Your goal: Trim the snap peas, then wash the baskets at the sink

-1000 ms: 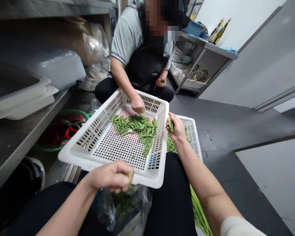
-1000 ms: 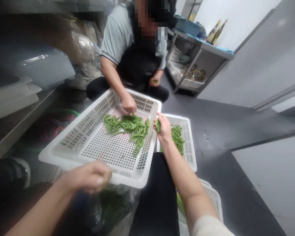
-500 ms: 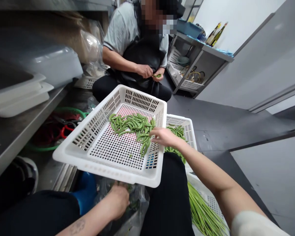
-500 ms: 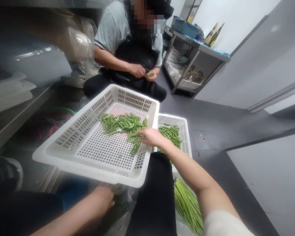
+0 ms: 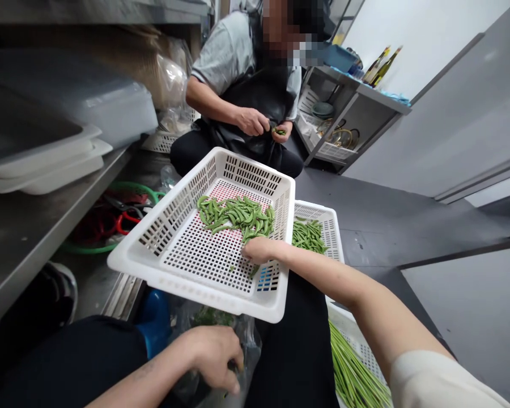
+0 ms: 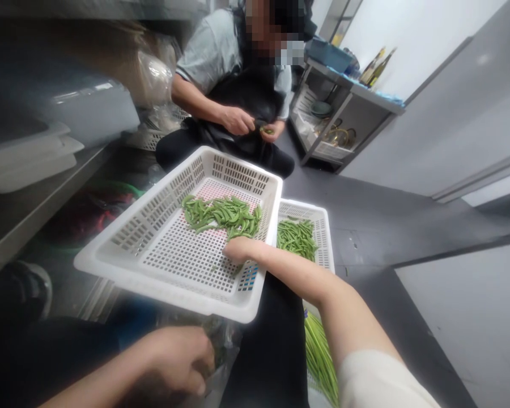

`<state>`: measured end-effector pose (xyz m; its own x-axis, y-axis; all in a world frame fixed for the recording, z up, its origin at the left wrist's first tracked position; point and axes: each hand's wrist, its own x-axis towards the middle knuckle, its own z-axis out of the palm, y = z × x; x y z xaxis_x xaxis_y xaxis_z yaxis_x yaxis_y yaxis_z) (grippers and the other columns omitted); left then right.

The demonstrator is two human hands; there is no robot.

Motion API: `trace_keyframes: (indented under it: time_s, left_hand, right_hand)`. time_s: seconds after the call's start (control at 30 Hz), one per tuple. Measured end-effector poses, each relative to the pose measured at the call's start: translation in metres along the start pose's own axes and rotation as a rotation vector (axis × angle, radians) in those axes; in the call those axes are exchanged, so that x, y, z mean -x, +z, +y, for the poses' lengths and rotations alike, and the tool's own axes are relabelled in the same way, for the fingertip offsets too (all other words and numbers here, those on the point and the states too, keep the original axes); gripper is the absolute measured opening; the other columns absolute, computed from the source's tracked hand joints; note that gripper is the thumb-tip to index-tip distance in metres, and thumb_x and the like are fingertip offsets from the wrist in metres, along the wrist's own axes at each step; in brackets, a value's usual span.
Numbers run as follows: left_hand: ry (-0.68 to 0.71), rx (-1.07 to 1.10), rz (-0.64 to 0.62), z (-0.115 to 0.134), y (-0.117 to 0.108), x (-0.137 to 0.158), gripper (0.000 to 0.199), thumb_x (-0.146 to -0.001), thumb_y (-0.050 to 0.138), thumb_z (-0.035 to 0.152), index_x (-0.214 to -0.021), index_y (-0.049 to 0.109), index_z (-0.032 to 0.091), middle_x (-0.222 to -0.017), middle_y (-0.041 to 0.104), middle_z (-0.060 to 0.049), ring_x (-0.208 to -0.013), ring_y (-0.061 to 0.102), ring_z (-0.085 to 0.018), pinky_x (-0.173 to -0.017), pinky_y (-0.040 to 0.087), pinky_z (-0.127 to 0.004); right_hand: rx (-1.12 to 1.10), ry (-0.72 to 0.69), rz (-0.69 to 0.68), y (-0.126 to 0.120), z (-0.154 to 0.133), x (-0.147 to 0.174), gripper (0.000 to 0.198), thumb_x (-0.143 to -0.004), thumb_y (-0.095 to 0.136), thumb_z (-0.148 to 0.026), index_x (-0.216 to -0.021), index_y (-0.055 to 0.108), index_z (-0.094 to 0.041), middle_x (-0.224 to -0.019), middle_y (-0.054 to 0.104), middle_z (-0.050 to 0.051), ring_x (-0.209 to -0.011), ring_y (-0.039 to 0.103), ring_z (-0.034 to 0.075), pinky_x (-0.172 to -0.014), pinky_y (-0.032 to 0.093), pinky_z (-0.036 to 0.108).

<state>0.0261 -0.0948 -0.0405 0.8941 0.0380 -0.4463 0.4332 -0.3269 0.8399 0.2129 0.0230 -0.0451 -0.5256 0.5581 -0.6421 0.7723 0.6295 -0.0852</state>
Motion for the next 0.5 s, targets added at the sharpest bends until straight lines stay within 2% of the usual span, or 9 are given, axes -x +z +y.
trace_keyframes:
  time_s: [0.07, 0.1, 0.17, 0.23, 0.27, 0.37, 0.43, 0.5]
  left_hand:
    - [0.045, 0.266, -0.096, 0.012, -0.020, 0.015, 0.015, -0.068, 0.060, 0.033, -0.071, 0.066, 0.020, -0.068, 0.063, -0.003, -0.066, 0.059, -0.020, -0.060, 0.046, -0.029]
    - [0.049, 0.394, -0.071, 0.016, -0.030, 0.023, 0.018, -0.069, 0.057, 0.036, -0.069, 0.063, 0.019, -0.066, 0.061, -0.003, -0.062, 0.057, -0.018, -0.055, 0.044, -0.025]
    - [0.041, 0.540, 0.079, 0.020, -0.048, 0.035, 0.021, -0.069, 0.054, 0.038, -0.065, 0.055, 0.017, -0.061, 0.057, -0.001, -0.053, 0.051, -0.013, -0.048, 0.038, -0.021]
    - [0.010, 0.509, 0.313, 0.019, -0.062, 0.041, 0.022, -0.070, 0.051, 0.037, -0.061, 0.049, 0.017, -0.057, 0.051, 0.001, -0.049, 0.045, -0.011, -0.047, 0.034, -0.021]
    - [-0.015, 0.460, 0.465, 0.017, -0.067, 0.041, 0.024, -0.072, 0.049, 0.038, -0.060, 0.047, 0.017, -0.057, 0.050, 0.002, -0.051, 0.043, -0.011, -0.048, 0.033, -0.022]
    - [-0.092, 0.298, 0.902, 0.010, -0.075, 0.035, 0.027, -0.074, 0.046, 0.042, -0.064, 0.050, 0.018, -0.061, 0.050, 0.001, -0.060, 0.046, -0.014, -0.057, 0.034, -0.024]
    - [-0.109, 0.224, 1.049, 0.007, -0.077, 0.028, 0.027, -0.074, 0.046, 0.043, -0.070, 0.054, 0.018, -0.065, 0.053, 0.000, -0.063, 0.048, -0.015, -0.061, 0.035, -0.025]
    - [-0.102, 0.210, 1.112, 0.005, -0.078, 0.024, 0.028, -0.073, 0.045, 0.044, -0.070, 0.055, 0.018, -0.063, 0.052, 0.000, -0.061, 0.047, -0.015, -0.060, 0.035, -0.026]
  right_hand:
    - [-0.338, 0.063, 0.145, -0.007, 0.008, 0.004, 0.025, -0.074, 0.062, -0.012, -0.099, 0.065, -0.012, -0.084, 0.068, 0.008, -0.074, 0.063, 0.018, -0.064, 0.049, 0.027]
    - [-0.555, 0.081, 0.217, -0.011, 0.011, 0.006, 0.024, -0.075, 0.061, -0.013, -0.099, 0.063, -0.013, -0.077, 0.067, 0.005, -0.066, 0.061, 0.014, -0.060, 0.048, 0.024]
    - [-1.023, 0.077, 0.338, -0.016, 0.013, 0.009, 0.015, -0.077, 0.057, -0.014, -0.091, 0.061, -0.013, -0.064, 0.059, -0.002, -0.051, 0.053, 0.008, -0.051, 0.044, 0.019]
    - [-1.439, 0.034, 0.445, -0.019, 0.011, 0.011, 0.008, -0.077, 0.058, -0.018, -0.083, 0.058, -0.014, -0.056, 0.052, -0.006, -0.044, 0.047, 0.005, -0.043, 0.039, 0.016]
    - [-1.600, 0.001, 0.489, -0.021, 0.008, 0.011, 0.011, -0.074, 0.062, -0.021, -0.082, 0.057, -0.014, -0.055, 0.050, -0.007, -0.043, 0.046, 0.005, -0.041, 0.038, 0.015]
    - [-1.885, -0.116, 0.554, -0.022, -0.005, 0.010, 0.027, -0.066, 0.072, -0.026, -0.085, 0.057, -0.014, -0.058, 0.052, -0.008, -0.044, 0.046, 0.004, -0.040, 0.038, 0.014]
    - [-1.941, -0.177, 0.571, -0.021, -0.014, 0.009, 0.033, -0.064, 0.075, -0.030, -0.088, 0.057, -0.015, -0.061, 0.054, -0.007, -0.046, 0.047, 0.004, -0.042, 0.040, 0.015]
    - [-1.916, -0.233, 0.600, -0.019, -0.020, 0.009, 0.036, -0.065, 0.075, -0.033, -0.091, 0.058, -0.016, -0.063, 0.054, -0.007, -0.047, 0.047, 0.004, -0.043, 0.040, 0.016]
